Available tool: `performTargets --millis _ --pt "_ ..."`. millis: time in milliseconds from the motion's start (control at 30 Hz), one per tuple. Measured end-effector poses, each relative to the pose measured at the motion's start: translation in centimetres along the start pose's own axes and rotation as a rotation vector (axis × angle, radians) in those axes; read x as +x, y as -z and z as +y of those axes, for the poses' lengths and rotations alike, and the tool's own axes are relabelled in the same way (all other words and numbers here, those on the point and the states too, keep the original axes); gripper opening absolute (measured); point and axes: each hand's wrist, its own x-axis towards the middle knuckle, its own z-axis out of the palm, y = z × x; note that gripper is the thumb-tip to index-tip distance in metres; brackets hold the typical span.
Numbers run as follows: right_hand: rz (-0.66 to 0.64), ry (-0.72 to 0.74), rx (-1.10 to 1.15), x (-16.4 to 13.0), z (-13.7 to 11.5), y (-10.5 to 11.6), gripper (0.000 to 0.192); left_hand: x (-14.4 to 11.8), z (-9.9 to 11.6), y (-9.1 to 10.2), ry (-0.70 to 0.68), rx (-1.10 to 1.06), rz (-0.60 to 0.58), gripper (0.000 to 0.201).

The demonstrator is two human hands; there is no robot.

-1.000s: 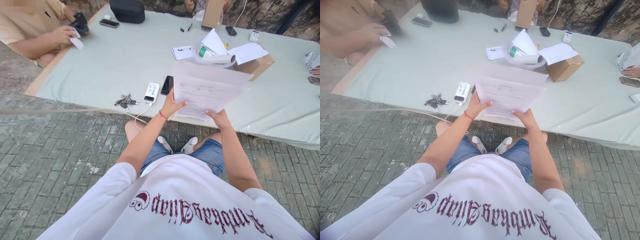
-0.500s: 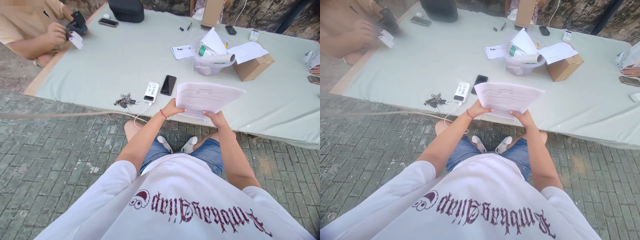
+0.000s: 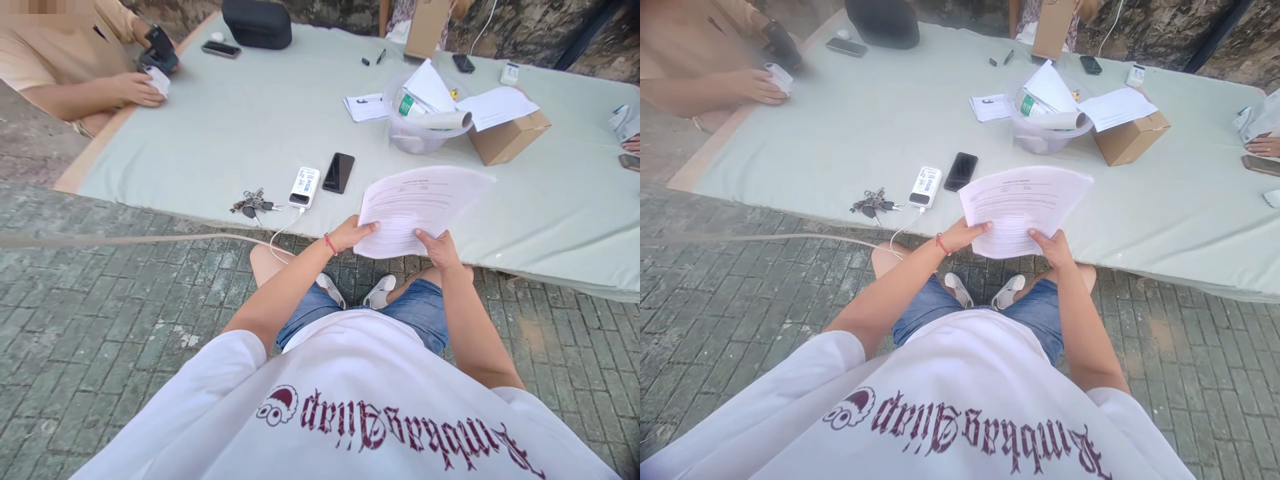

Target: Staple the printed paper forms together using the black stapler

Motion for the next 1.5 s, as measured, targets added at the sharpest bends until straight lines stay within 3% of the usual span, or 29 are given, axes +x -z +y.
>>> performTargets --millis 133,267,433,567,767,1200,1500 --pt "0.072 -0.03 0.002 -3.3 2.3 1.0 0.055 -2.7 -3.1 -1.8 0.193 -0.382 -0.053 0.064" --pt "0.128 -0.09 -0.148 -6.4 4.6 2.2 0.052 -4.4 -6.5 -3.5 0.382 -0.516 0.002 0.053" --pt "0.184 -0.124 -0.217 -8.5 6.0 3.7 0.053 -4.4 -8.5 -5.4 0.226 -0.561 0.229 0.052" --pt "0.211 -0.14 -0.243 -9.0 6.4 4.0 0.053 -4.0 -8.5 -6.4 0.093 -0.461 0.454 0.045" --pt "0.187 -0.061 -0.319 -8.9 5.1 3.4 0.061 -3.7 -7.6 -7.0 -0.001 -0.332 0.52 0.043" --pt "0.179 -0.065 -0.255 -9.4 5.7 3.7 0.058 -4.0 -6.6 -7.0 0.005 -0.418 0.425 0.047" --pt "0.18 -0.056 -0.399 -8.6 4.8 4.6 0.051 -4.4 -7.0 -6.2 0.024 -0.494 0.4 0.048"
